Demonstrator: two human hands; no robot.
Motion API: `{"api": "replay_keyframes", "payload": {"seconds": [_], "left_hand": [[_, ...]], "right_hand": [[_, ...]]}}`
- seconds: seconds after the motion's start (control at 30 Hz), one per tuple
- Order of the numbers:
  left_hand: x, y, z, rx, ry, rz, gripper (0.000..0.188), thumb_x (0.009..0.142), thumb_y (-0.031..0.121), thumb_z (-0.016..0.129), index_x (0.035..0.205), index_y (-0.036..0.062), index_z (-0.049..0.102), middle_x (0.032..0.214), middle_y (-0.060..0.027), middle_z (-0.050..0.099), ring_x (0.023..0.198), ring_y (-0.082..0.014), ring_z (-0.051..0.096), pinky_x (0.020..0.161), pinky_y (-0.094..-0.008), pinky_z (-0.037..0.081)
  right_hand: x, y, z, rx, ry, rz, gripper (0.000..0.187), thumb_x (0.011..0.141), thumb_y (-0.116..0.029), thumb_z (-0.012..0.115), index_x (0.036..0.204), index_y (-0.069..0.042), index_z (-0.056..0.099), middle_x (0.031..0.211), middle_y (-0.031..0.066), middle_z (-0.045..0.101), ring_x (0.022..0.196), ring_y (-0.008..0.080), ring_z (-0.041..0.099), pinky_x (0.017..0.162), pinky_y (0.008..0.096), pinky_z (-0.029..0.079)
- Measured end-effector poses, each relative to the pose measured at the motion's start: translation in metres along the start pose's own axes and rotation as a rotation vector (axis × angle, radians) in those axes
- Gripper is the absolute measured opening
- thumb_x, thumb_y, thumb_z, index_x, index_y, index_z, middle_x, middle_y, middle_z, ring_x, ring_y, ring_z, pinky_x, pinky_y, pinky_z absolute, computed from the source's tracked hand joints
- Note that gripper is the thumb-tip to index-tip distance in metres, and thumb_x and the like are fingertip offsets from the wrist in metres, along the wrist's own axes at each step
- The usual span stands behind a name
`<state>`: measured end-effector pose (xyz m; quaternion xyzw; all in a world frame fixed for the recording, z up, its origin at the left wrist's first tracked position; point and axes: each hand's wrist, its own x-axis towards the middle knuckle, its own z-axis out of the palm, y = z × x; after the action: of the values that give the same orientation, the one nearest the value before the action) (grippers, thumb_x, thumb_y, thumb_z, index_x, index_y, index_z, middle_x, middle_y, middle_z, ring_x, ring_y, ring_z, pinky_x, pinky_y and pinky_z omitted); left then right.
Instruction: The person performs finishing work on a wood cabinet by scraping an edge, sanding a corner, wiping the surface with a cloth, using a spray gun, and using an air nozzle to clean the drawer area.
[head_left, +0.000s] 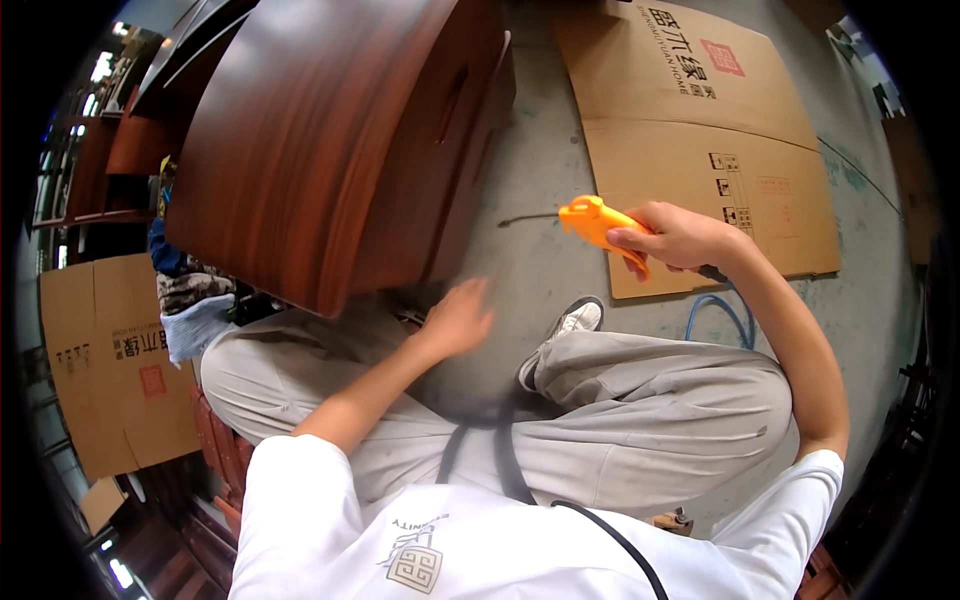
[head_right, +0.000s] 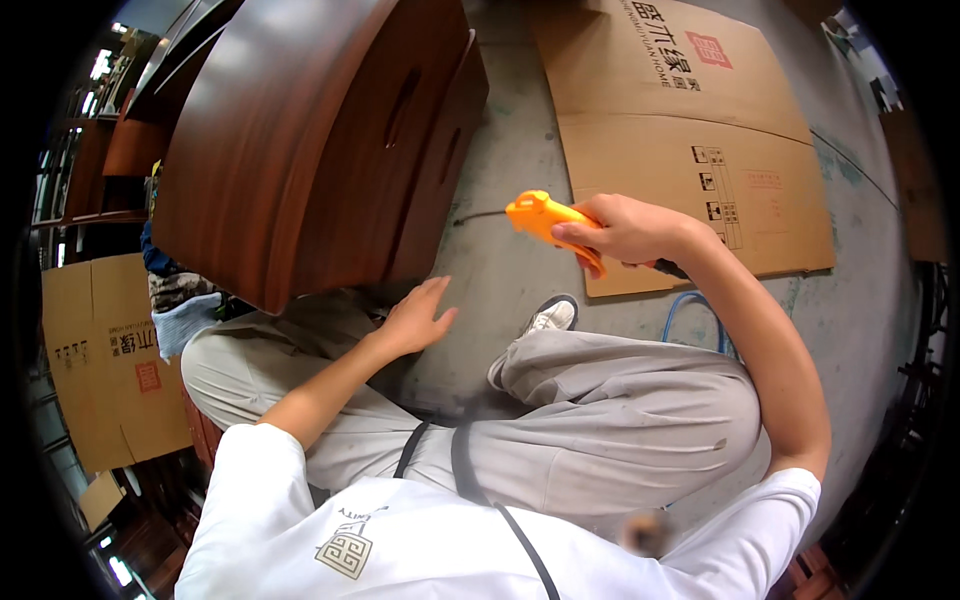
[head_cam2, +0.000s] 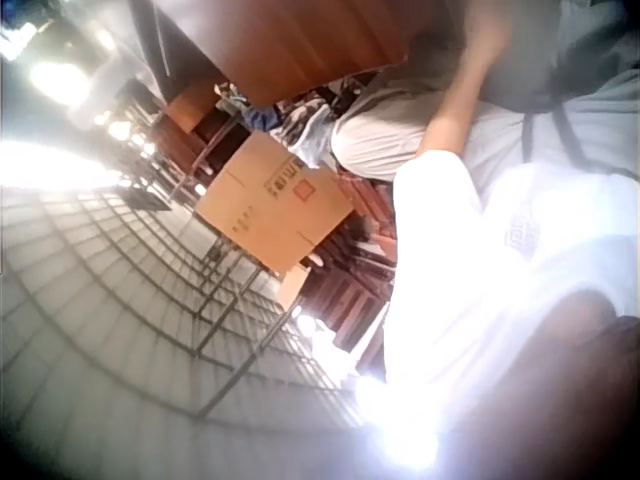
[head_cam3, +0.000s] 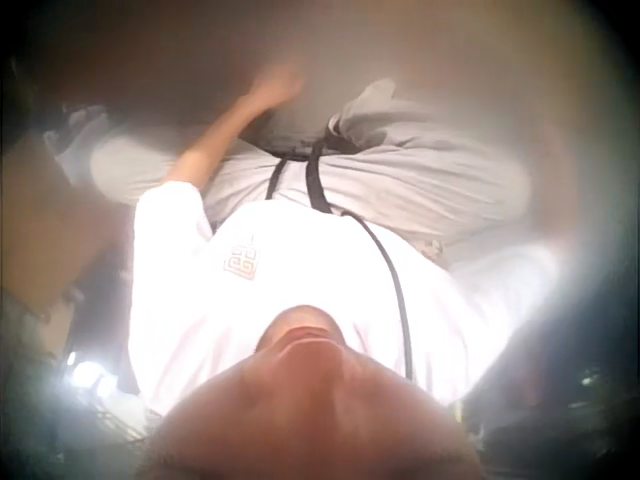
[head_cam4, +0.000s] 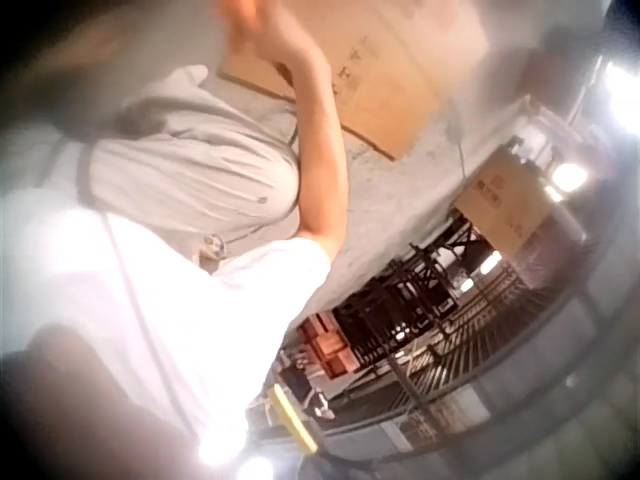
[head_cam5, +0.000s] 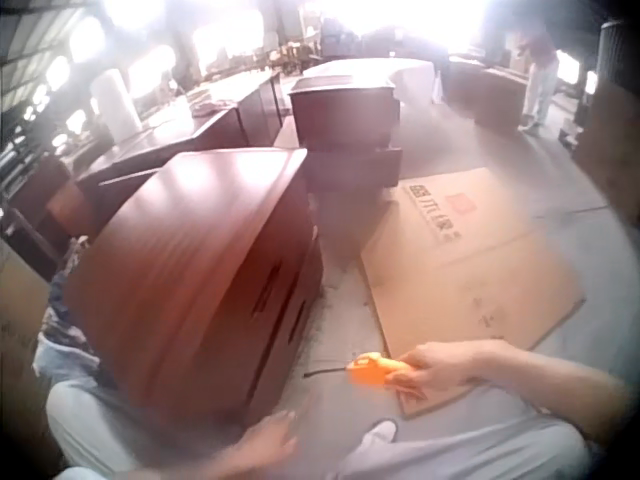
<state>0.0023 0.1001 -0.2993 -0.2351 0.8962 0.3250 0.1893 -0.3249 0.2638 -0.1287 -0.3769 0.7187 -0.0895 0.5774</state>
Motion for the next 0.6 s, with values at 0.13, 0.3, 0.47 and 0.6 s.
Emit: {"api": "replay_keyframes", "payload": {"seconds": [0.13, 0.3, 0.47, 0.6], "left_hand": [[-0.008, -0.017, 0.006, -0.245, 0.038, -0.104, 0.063, 0.101, 0.028, 0.064, 0.154, 0.0009, 0.043, 0.153, -0.0219, 0.05, 0.144, -0.0351, 0.048, 0.117, -0.0438, 0.042], [0.037, 0.012, -0.013, -1.126, 0.193, 0.027, 0.061, 0.104, 0.017, 0.061, 0.159, 0.0062, 0.037, 0.157, -0.0129, 0.046, 0.143, -0.0304, 0.049, 0.117, -0.045, 0.044], [0.09, 0.113, -0.113, -1.882, 0.536, 0.34, 0.067, 0.101, 0.002, 0.056, 0.162, 0.0149, 0.028, 0.152, -0.0071, 0.047, 0.137, -0.0243, 0.053, 0.116, -0.0475, 0.046], [0.123, 0.119, -0.132, -2.287, 0.572, 0.448, 0.068, 0.097, -0.005, 0.057, 0.157, 0.0182, 0.033, 0.143, -0.0046, 0.052, 0.124, -0.0201, 0.059, 0.113, -0.0457, 0.049]], "right_hand": [[0.001, 0.02, -0.008, 0.115, 0.227, -0.094, 0.047, 0.108, -0.051, 0.051, 0.108, -0.006, 0.066, 0.074, -0.0004, 0.067, 0.053, 0.008, 0.056, 0.045, 0.0252, 0.044], [-0.002, 0.03, -0.032, 0.152, 0.627, -0.179, 0.046, 0.109, -0.05, 0.052, 0.105, -0.005, 0.065, 0.077, 0.0002, 0.066, 0.061, 0.006, 0.061, 0.047, 0.0245, 0.047], [-0.031, -0.003, -0.038, 0.206, 0.66, -0.264, 0.046, 0.108, -0.049, 0.054, 0.102, -0.005, 0.064, 0.076, -0.0003, 0.066, 0.06, 0.0053, 0.059, 0.045, 0.0237, 0.044], [-0.051, -0.011, -0.045, 0.305, 0.669, -0.301, 0.046, 0.109, -0.046, 0.054, 0.104, -0.002, 0.065, 0.077, 0.0003, 0.065, 0.066, 0.0058, 0.061, 0.053, 0.0229, 0.045]]}}
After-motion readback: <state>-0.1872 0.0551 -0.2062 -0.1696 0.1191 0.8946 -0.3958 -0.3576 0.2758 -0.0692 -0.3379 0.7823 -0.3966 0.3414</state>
